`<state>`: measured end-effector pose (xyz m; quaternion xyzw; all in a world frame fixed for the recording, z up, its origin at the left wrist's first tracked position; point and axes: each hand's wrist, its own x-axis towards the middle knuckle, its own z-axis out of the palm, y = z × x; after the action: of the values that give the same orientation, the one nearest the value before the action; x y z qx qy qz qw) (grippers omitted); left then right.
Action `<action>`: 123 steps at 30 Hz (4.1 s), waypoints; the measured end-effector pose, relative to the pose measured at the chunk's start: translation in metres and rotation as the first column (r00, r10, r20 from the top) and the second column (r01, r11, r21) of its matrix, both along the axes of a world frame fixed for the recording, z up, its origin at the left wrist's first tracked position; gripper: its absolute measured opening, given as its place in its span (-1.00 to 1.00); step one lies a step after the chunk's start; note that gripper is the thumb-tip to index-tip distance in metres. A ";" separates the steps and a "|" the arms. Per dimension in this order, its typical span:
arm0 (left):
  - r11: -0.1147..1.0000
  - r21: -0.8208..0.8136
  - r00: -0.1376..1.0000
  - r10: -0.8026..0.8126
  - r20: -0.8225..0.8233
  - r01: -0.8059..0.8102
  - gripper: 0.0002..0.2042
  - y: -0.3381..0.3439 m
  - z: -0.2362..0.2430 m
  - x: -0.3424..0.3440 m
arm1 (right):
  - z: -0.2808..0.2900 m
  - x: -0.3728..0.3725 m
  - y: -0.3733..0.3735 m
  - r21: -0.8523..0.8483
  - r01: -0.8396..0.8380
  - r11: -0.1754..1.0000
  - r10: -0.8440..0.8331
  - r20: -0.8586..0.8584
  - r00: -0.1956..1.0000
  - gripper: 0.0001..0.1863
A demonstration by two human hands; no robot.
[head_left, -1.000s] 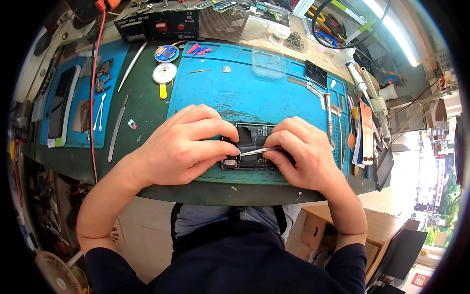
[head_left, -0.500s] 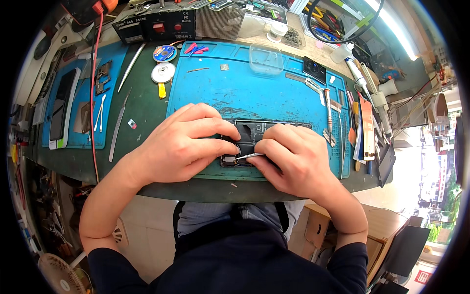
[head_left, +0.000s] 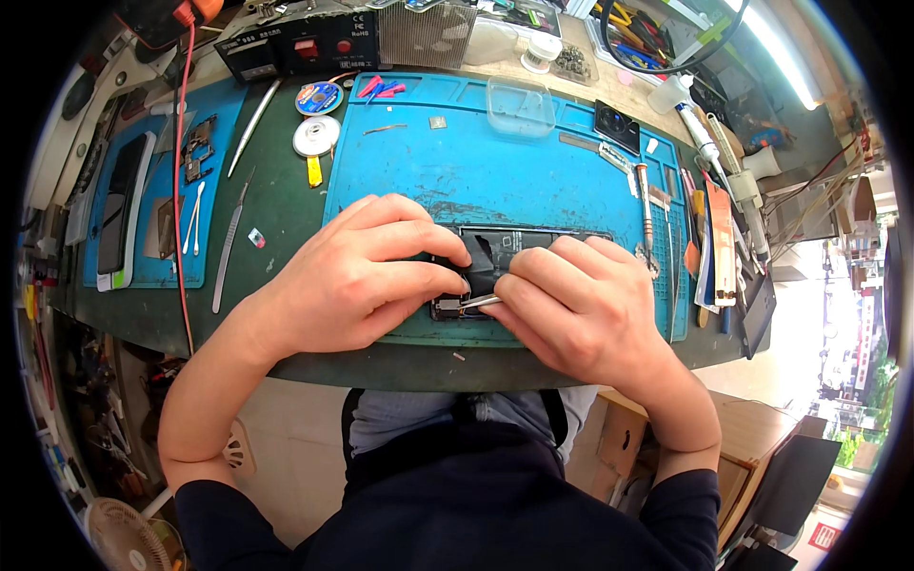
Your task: The person disassembles a smartphone, removes the battery, and tests the device by powering it on. They then handle a replacement back cover and screen assembly, aligning and attaching components to the phone chassis.
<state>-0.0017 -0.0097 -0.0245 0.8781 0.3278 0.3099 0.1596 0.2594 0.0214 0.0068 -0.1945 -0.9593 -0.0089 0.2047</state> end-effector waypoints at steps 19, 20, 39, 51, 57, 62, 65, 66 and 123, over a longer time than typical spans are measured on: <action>0.939 0.307 0.979 0.188 -0.077 -0.156 -0.69 -0.027 0.000 0.017 | -0.024 0.002 0.001 -0.321 0.041 0.946 -0.106 -0.187 0.977 -0.77; 0.910 0.391 0.974 0.196 -0.112 -0.138 -0.79 -0.028 0.001 0.018 | -0.023 0.003 0.001 -0.332 0.045 0.942 -0.113 -0.190 0.975 -0.77; 0.759 0.650 0.930 0.210 -0.302 0.040 -0.91 -0.037 -0.001 0.033 | -0.022 0.007 0.005 -0.303 0.175 0.937 -0.234 -0.172 0.957 -0.79; 0.784 0.619 0.934 0.249 -0.257 -0.038 -0.87 -0.046 -0.002 0.049 | -0.021 0.010 0.005 -0.340 0.190 0.921 -0.264 -0.185 0.947 -0.80; 0.764 0.643 0.949 0.235 -0.210 -0.047 -0.85 -0.046 -0.006 0.047 | -0.022 0.009 0.006 -0.358 0.201 0.912 -0.286 -0.203 0.936 -0.82; 0.788 0.615 0.941 0.231 -0.247 -0.032 -0.86 -0.049 0.001 0.045 | -0.021 0.009 0.005 -0.354 0.216 0.910 -0.300 -0.199 0.933 -0.83; 0.783 0.622 0.941 0.224 -0.253 -0.019 -0.87 -0.046 0.000 0.045 | -0.023 0.009 0.006 -0.352 0.211 0.912 -0.295 -0.205 0.933 -0.82; 0.781 0.624 0.943 0.217 -0.252 -0.013 -0.87 -0.044 -0.001 0.045 | -0.023 0.010 0.006 -0.351 0.211 0.912 -0.295 -0.206 0.933 -0.82; 0.806 -0.406 0.877 0.479 0.020 -0.431 -0.87 0.008 0.006 0.033 | -0.003 -0.007 0.031 -0.705 0.201 0.680 -0.455 -0.191 0.870 -0.78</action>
<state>0.0308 -0.0012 -0.0181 0.7033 0.5736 0.3203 0.2716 0.2524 0.0524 0.0036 -0.4243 -0.7936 0.3306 0.2844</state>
